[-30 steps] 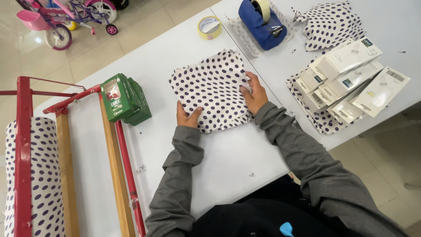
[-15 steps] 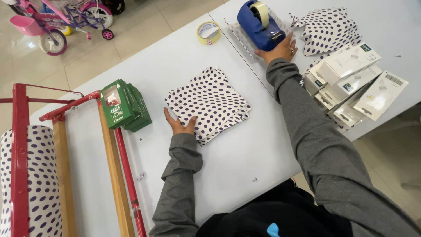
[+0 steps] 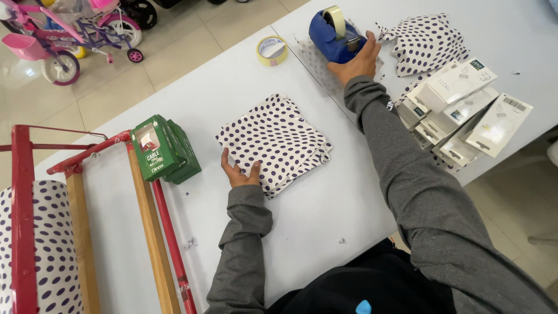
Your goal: The person wraps several small boxes in polka-dotted paper by hand on a white table, securing the paper with clear tape from a dispenser and then stacking the wrapped boxes together.
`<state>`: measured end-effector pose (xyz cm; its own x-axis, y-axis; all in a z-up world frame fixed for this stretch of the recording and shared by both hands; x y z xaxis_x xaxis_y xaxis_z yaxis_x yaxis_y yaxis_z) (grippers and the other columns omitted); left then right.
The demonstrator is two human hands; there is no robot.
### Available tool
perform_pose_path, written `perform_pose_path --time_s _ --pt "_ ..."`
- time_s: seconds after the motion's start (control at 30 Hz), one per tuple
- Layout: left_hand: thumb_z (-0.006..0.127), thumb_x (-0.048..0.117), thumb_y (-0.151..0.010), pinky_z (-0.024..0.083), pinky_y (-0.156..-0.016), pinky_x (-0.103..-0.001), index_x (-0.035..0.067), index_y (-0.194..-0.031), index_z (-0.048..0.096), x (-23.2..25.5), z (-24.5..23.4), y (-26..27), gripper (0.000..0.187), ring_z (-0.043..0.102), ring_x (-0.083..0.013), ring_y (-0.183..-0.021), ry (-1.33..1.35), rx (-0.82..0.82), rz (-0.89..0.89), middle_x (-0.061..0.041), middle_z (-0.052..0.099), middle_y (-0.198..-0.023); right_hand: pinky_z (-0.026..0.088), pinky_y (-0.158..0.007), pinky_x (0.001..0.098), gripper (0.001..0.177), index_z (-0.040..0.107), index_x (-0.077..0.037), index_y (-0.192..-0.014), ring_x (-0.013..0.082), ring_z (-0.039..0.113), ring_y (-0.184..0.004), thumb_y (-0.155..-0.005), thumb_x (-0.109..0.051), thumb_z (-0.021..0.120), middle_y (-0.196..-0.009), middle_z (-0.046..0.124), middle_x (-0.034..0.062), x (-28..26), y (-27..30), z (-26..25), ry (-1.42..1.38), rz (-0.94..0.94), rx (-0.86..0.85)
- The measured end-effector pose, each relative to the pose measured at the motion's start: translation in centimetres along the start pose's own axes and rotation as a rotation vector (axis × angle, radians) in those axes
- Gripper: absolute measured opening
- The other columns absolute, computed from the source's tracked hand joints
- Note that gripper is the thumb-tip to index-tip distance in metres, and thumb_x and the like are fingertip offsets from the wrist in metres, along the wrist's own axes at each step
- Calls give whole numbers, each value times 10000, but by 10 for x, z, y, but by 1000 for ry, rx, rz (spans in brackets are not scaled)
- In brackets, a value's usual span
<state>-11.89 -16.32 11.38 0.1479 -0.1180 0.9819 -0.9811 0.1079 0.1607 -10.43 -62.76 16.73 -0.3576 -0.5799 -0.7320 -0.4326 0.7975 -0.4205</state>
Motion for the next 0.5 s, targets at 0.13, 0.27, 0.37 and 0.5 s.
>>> perform_pose_path --time_s 0.13,0.27,0.37,0.5 --pt "748 234 -904 346 -1264 -613 348 -1665 234 -3 0 -2 926 272 -456 -1644 -25 1 -3 -218 264 -1791 637 -1002 641 1053 366 -100 -1486 433 631 -1254 -753 -286 1099 -1400 449 191 9 -16 12 -242 19 18" --pt "709 188 -942 362 -1271 -573 369 -1665 245 -5 2 2 878 245 -387 -1672 -8 4 -22 -275 260 -1778 690 -897 618 987 383 -128 -1448 416 637 -1202 -689 -240 1004 -1398 423 171 4 -13 2 -373 107 73" --pt "717 239 -943 251 -1330 -531 256 -1664 286 -10 3 -5 840 257 -387 -1662 -33 18 150 -229 314 -1764 674 -913 665 1032 327 -171 -1518 453 632 -1218 -744 -193 1009 -1438 402 211 3 -21 -5 -474 47 89" --pt "756 262 -939 318 -1315 -533 170 -1639 388 -12 -3 -5 796 325 -404 -1628 -20 59 175 -150 288 -1781 653 -868 647 1017 339 -228 -1504 428 605 -1225 -791 -150 1060 -1428 410 187 -30 -32 -41 -613 -220 139"
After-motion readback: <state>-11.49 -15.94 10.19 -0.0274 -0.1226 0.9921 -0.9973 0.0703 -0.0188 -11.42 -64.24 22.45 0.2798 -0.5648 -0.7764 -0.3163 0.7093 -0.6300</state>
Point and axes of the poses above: each hand's wrist, its own y-axis away from the middle knuckle, its own z-axis out of the palm, x = y × z, the point moved 6 cm from there along -y, towards the middle knuckle
